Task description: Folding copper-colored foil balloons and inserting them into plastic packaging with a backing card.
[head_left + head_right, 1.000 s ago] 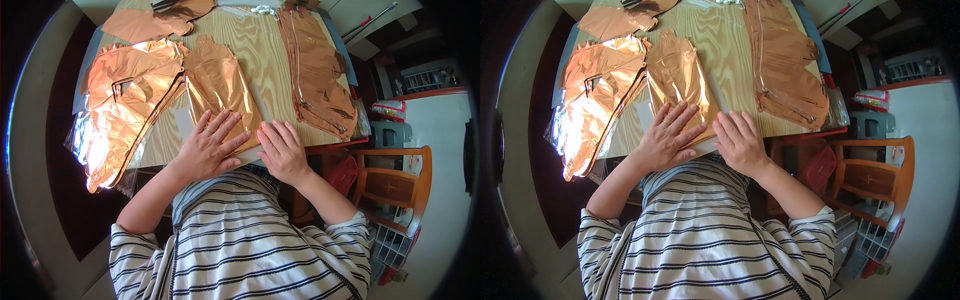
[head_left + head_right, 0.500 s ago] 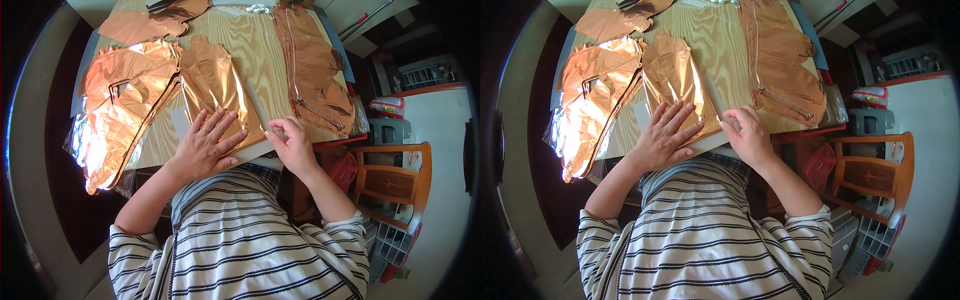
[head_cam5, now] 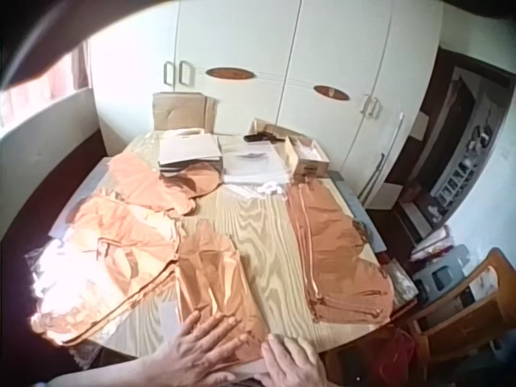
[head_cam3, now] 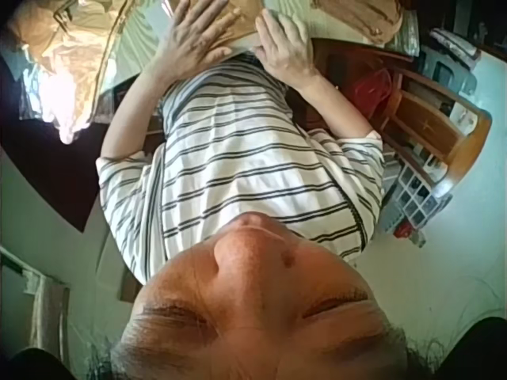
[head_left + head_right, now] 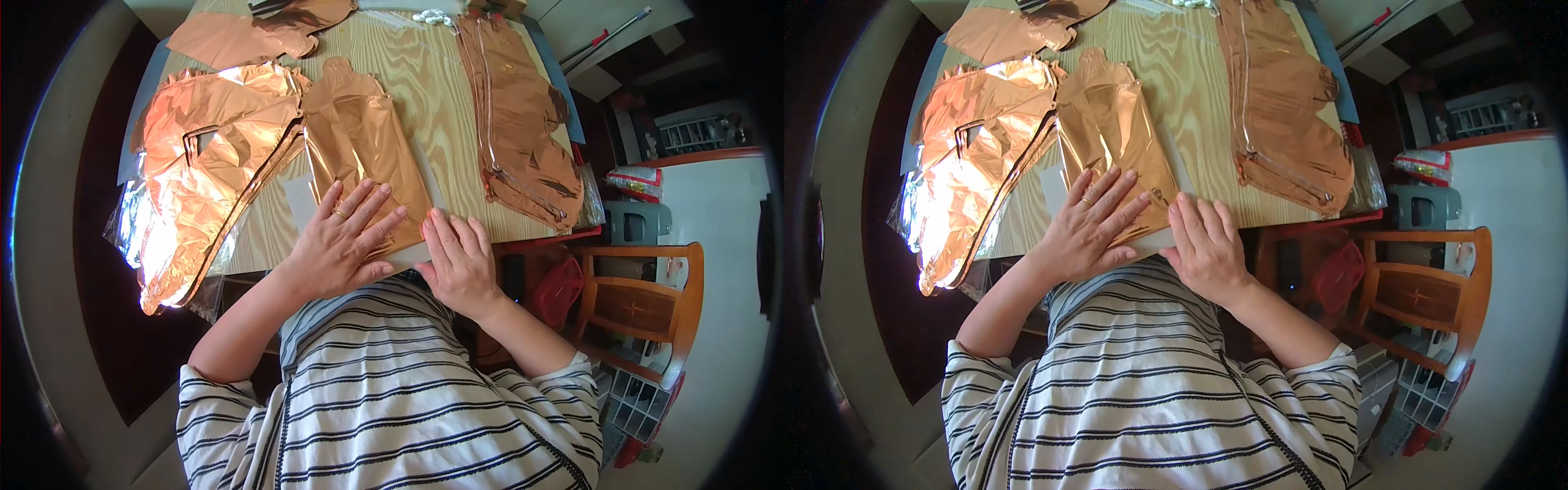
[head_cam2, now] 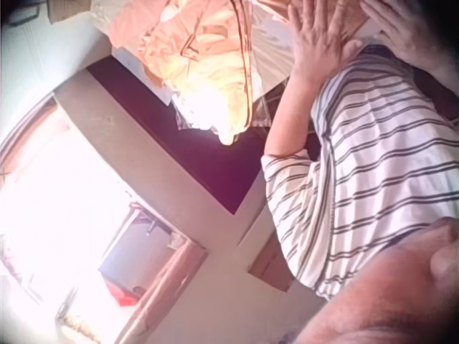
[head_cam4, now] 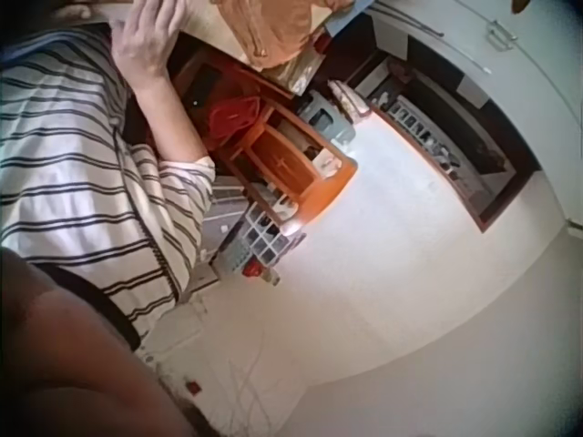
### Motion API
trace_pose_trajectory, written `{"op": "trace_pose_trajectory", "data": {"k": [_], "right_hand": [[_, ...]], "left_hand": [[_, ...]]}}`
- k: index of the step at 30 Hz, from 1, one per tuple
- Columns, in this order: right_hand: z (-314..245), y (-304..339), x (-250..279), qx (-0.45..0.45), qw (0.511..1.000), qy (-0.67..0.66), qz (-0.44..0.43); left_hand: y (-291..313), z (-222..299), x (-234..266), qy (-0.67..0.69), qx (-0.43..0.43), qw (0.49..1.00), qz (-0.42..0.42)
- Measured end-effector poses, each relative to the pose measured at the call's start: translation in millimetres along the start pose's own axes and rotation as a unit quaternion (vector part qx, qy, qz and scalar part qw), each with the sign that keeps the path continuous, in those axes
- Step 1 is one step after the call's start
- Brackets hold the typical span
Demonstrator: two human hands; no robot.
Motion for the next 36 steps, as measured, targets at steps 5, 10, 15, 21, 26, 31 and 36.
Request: {"op": "trace_pose_trajectory", "data": {"k": [5,10,15,21,26,31,36], "right_hand": [[-16,-1,5,-0.032,0.997,-0.043,-0.048],[-40,-4,-11,-0.015,0.992,-0.104,-0.071],[-44,-5,-16,-0.034,0.991,-0.095,-0.093],[-43,-7,-15,-0.021,0.991,-0.083,-0.102],[-47,-12,-14,0.004,0.987,-0.125,-0.101],[-43,-12,-18,0.024,0.987,-0.116,-0.11],[-46,-13,-18,0.042,0.986,-0.112,-0.117]], "left_hand": [[0,0,2,0.004,-0.005,1.0,0.016],[2,-2,-2,0.02,-0.003,0.999,0.034],[2,-2,1,0.024,0.0,0.999,0.041],[3,-2,1,0.008,0.005,0.999,0.045],[5,-3,1,-0.003,0.008,0.999,0.053],[7,-6,0,0.0,0.006,0.998,0.062],[12,-9,5,0.015,0.024,0.998,0.056]]}}
Point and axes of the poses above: each hand's wrist, its own y-axis away from the middle knuckle, its own x-axis out of the back of the hand, z = x × y, the point moved 3 cm from there along -y, towards the middle knuckle, and after that the axes turned 4 degrees about y, right-handed, at the moved point
